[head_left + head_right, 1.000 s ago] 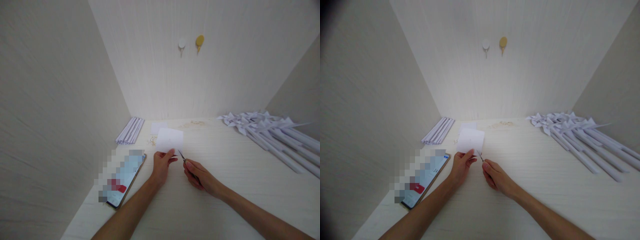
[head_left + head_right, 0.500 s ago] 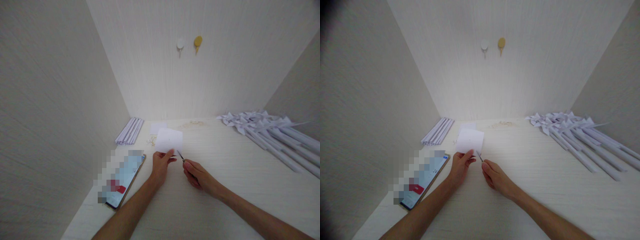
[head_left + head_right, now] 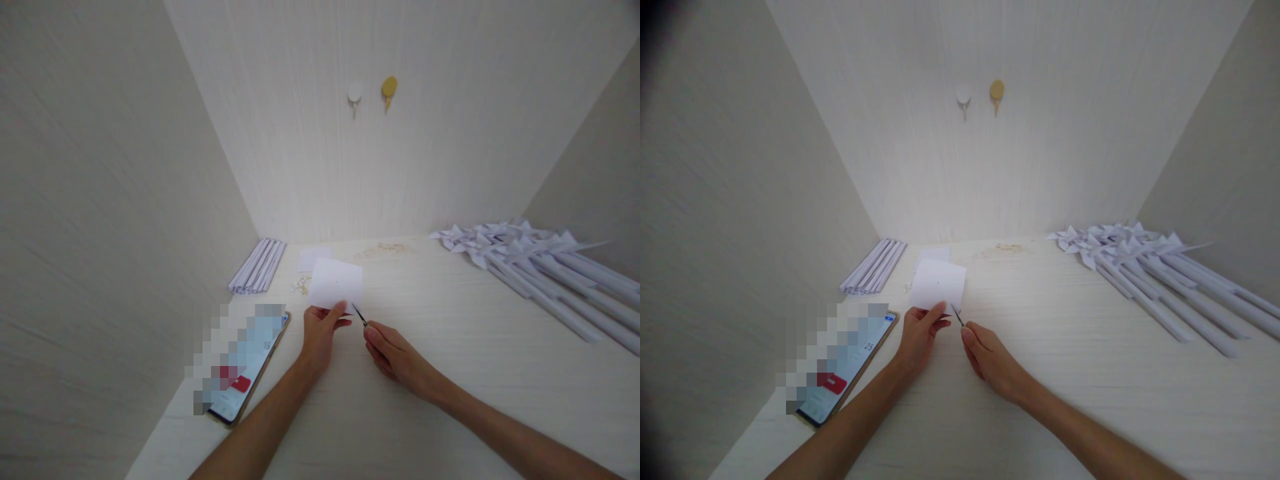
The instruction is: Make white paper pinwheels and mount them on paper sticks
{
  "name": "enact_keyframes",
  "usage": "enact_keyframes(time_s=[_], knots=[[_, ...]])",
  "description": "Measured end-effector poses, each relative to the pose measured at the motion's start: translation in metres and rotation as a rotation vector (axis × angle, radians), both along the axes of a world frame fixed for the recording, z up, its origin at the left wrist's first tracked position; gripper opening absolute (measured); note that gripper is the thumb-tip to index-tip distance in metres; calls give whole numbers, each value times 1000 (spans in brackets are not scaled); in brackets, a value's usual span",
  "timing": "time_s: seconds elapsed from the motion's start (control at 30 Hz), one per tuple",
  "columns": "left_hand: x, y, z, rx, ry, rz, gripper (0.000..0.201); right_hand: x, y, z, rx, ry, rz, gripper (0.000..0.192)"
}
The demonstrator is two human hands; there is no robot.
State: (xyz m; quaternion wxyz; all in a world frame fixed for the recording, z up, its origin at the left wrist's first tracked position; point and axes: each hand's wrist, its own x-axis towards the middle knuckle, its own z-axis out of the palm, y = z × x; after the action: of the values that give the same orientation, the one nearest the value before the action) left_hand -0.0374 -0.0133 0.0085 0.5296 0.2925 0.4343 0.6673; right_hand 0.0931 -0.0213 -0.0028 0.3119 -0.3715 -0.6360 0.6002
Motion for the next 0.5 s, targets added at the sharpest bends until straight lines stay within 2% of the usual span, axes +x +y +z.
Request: enact_keyframes(time_s=[0.23,0.5], knots=[[0,1,-2,11,28,8,17,1,0,2,70,-56,2,34],[-1,1,-2,6,56,5,17,1,1,1,83,-81,-10,34]])
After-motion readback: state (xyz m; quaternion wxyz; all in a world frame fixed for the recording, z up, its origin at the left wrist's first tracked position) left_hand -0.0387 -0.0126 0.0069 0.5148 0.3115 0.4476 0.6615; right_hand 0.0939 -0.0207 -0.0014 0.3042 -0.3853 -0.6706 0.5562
